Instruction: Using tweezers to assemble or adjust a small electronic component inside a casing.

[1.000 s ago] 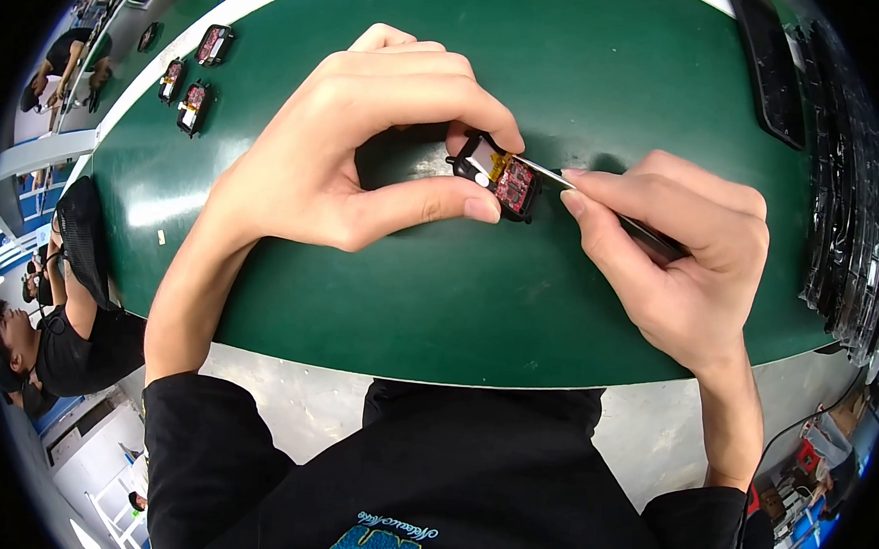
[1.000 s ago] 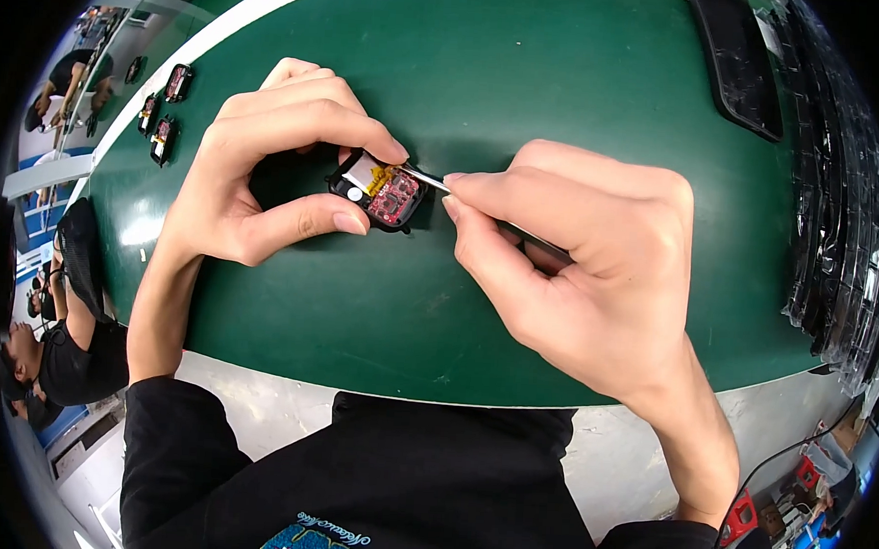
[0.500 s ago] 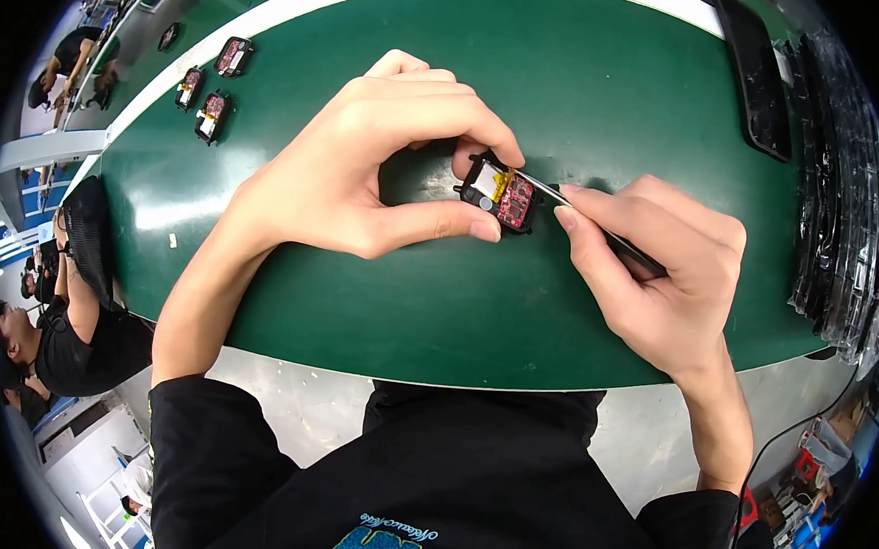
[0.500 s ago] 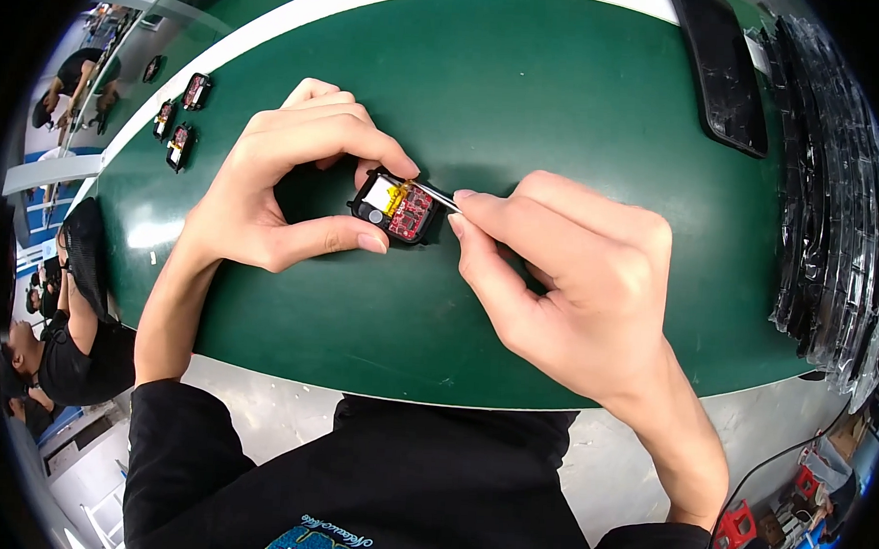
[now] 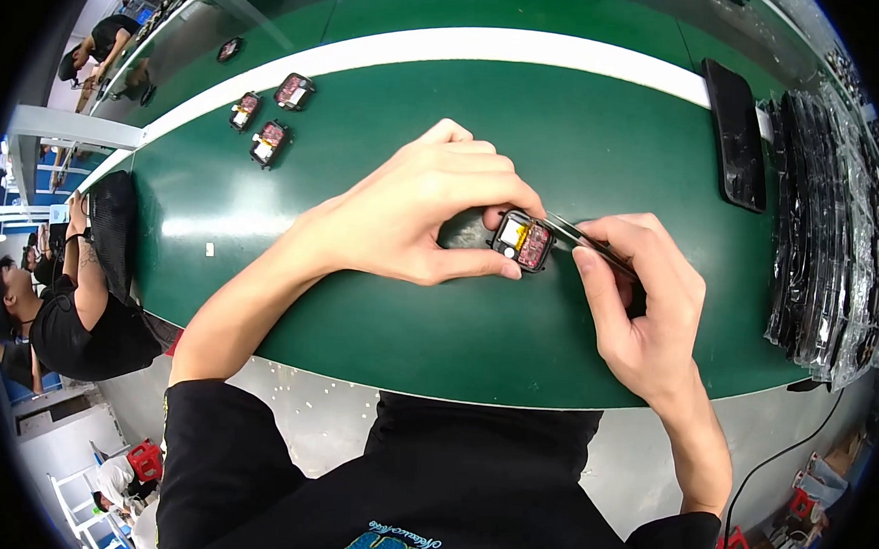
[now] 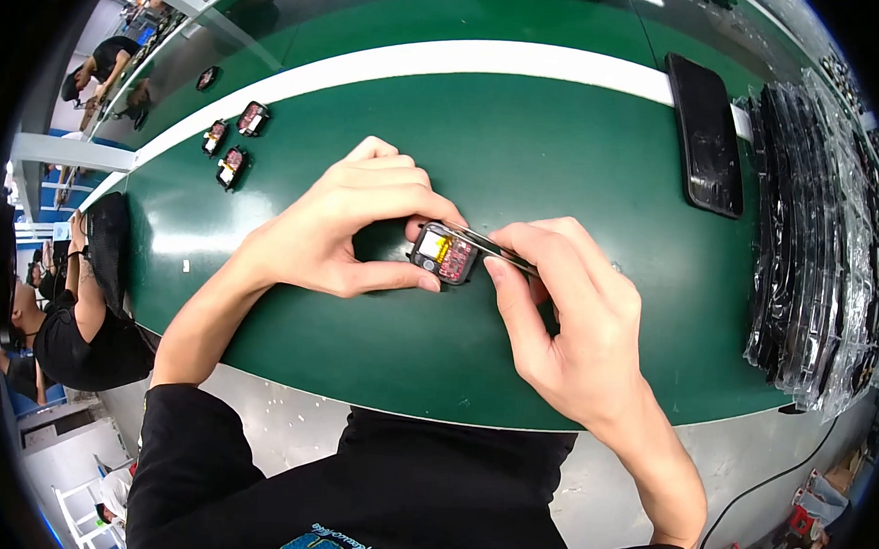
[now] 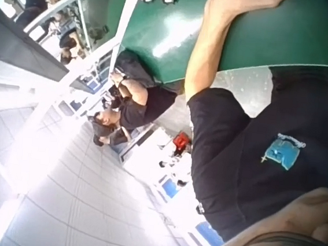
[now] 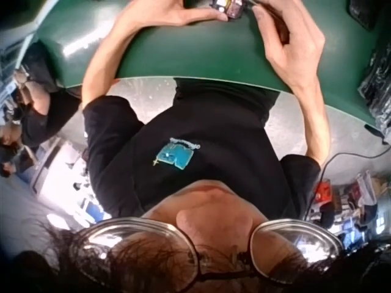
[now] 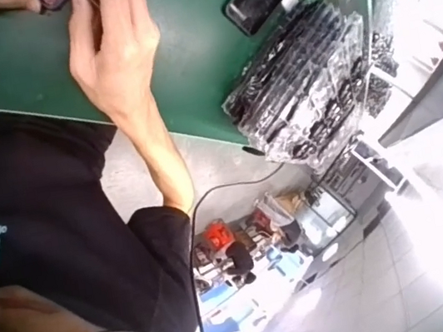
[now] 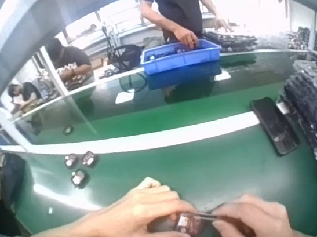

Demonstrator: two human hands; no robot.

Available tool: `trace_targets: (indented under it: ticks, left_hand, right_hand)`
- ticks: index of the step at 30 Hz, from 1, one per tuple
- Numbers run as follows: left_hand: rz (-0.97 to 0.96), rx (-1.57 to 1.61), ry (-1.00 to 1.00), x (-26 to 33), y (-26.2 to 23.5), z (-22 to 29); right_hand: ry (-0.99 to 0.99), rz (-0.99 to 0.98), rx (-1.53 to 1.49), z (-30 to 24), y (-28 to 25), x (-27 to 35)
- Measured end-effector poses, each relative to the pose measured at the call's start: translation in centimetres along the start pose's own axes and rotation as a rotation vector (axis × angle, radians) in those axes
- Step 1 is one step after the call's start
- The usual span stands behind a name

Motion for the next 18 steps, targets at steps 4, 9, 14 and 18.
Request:
trace_targets:
  ticks: [4,9,14,18]
  left_hand:
    - [-0.012,0.029,-0.032,0.4,0.1,-0.1]
    - [-0.064,0.101,-0.075,0.5,-0.7,0.2]
    - [-0.054,0.064,-0.128,-0.6,-3.2,-0.1]
    - [0.298,-0.313,-0.277,1.2,-10.6,-6.8]
  right_hand:
    - [0.017,-0.173,0.124,-0.6,0.9,-0.5]
    - [0.0,-0.182,0.239,-0.6,1.6,-0.8]
    - [-0.014,-0.142,0.227,-0.8,0.1,-0.5]
    - [-0.064,-0.111,0.237,-4.1,-3.1,-0.7]
Point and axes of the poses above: each hand's wrist, its own x-axis away from the middle knuckle, its own y-axis out of the palm, z = x × y, the point moved 3 cm from there along -x, towards the middle knuckle, and after that the axes turned 11 degrees about -x, right-handed, at the moved point
